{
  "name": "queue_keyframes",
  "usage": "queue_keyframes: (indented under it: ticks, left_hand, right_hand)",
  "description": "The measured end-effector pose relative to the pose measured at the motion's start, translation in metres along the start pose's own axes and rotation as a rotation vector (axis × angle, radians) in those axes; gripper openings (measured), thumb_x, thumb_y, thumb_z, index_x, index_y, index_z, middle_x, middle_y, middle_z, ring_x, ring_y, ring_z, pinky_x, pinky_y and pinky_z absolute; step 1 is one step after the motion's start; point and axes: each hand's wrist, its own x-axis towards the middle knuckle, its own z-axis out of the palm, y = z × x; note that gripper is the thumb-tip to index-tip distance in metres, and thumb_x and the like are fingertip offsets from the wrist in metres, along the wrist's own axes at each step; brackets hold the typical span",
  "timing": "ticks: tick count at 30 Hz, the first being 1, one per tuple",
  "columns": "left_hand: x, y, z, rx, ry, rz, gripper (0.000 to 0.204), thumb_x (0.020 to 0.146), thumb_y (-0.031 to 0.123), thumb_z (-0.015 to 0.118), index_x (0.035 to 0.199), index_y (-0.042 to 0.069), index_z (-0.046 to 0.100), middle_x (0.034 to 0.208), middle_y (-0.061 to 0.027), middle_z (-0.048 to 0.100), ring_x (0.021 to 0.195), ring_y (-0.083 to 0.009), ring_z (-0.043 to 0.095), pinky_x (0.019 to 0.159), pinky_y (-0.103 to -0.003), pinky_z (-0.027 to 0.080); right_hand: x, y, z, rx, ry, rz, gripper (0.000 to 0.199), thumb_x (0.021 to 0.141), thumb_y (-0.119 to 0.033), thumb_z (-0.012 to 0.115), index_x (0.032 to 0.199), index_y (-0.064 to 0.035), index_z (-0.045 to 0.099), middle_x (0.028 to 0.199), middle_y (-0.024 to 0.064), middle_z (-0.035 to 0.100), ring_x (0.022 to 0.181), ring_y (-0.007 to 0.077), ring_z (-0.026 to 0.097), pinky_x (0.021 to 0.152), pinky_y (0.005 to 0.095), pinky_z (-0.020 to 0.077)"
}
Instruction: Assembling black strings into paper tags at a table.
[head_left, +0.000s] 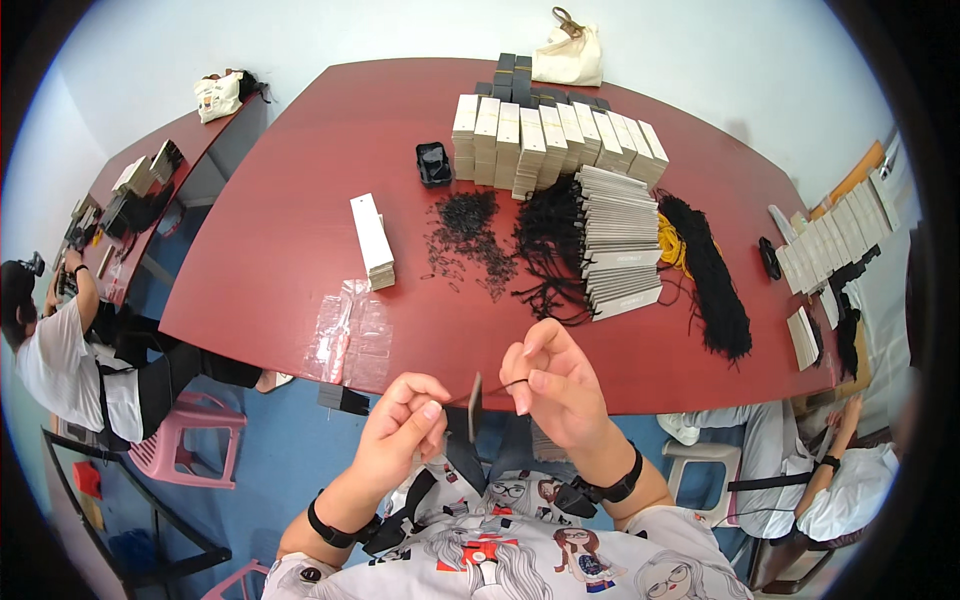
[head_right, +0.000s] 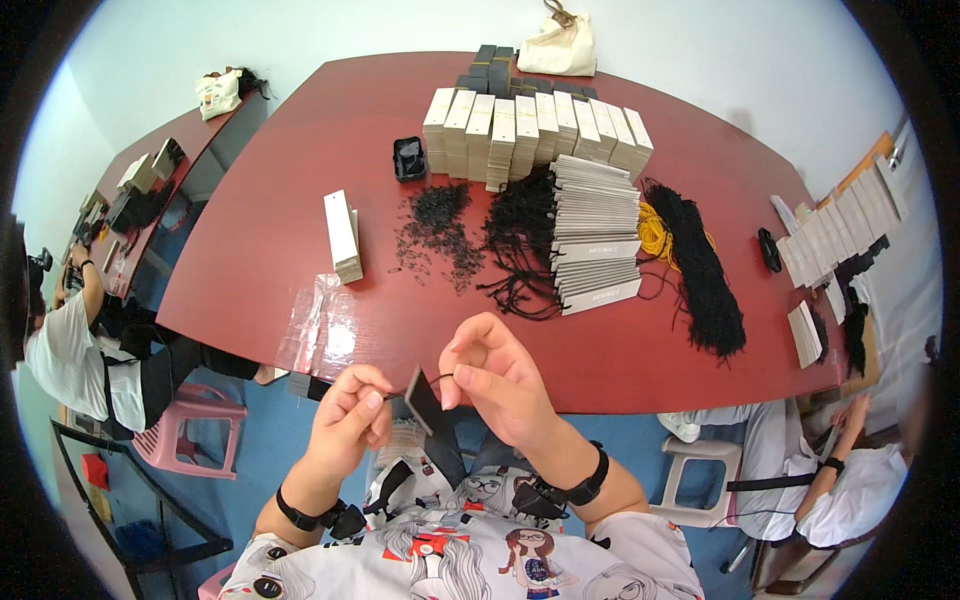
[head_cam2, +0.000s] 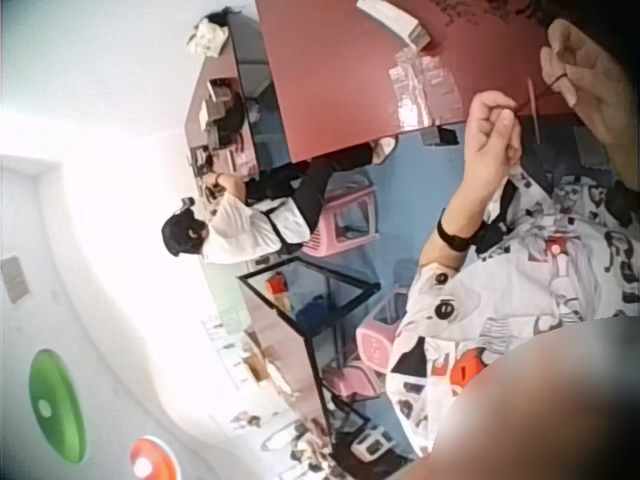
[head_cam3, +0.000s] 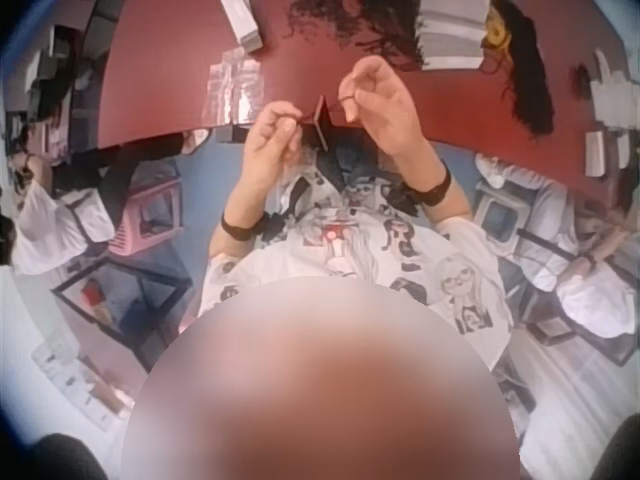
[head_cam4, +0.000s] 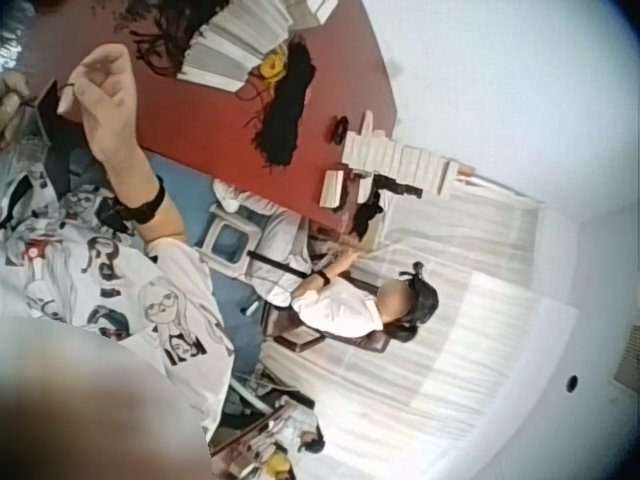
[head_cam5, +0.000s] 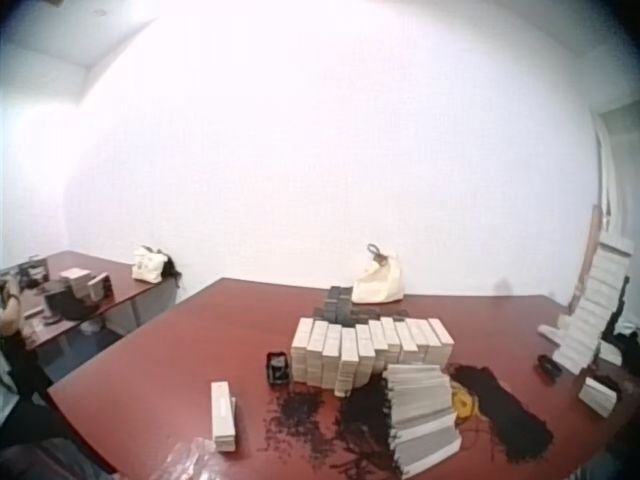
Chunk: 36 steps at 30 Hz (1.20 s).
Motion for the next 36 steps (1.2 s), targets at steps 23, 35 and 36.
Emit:
queue_keyframes:
  ticks: [23, 35, 36]
  left_hand:
    - [0.011, 0.021, 0.027, 0.233, 0.118, 0.096, 0.035, 0.092, 0.005, 0.043, 0.126, 0.004, 0.032, 0.095, -0.0088, 0.061, 0.083, -0.0096, 0.055, 0.076, -0.024, 0.045]
    - [0.006, 0.034, 0.038, -0.040, 0.133, 0.089, 0.060, 0.083, 0.008, 0.041, 0.137, 0.002, 0.016, 0.132, -0.0283, 0.038, 0.112, -0.0254, 0.051, 0.096, -0.034, 0.039]
    - [0.006, 0.033, 0.037, -0.042, 0.133, 0.089, 0.060, 0.083, 0.008, 0.041, 0.137, 0.002, 0.016, 0.132, -0.0283, 0.038, 0.112, -0.0254, 0.051, 0.096, -0.034, 0.039]
  right_hand:
    - [0.006, 0.010, 0.030, -1.364, -0.066, -0.603, 0.052, 0.071, -0.001, 0.070, 0.118, -0.0054, 0.050, 0.088, 0.0076, 0.067, 0.051, 0.0096, 0.059, 0.045, 0.0199, 0.0449]
    - [0.006, 0.014, 0.015, -1.560, -0.211, -0.895, 0.042, 0.068, 0.002, 0.068, 0.107, -0.0071, 0.056, 0.091, 0.0056, 0.065, 0.051, 0.0113, 0.056, 0.043, 0.0210, 0.0423]
    - [0.007, 0.018, 0.012, -1.561, -0.212, -0.894, 0.042, 0.068, 0.002, 0.068, 0.107, -0.0071, 0.056, 0.091, 0.0056, 0.065, 0.051, 0.0113, 0.056, 0.043, 0.0210, 0.0423]
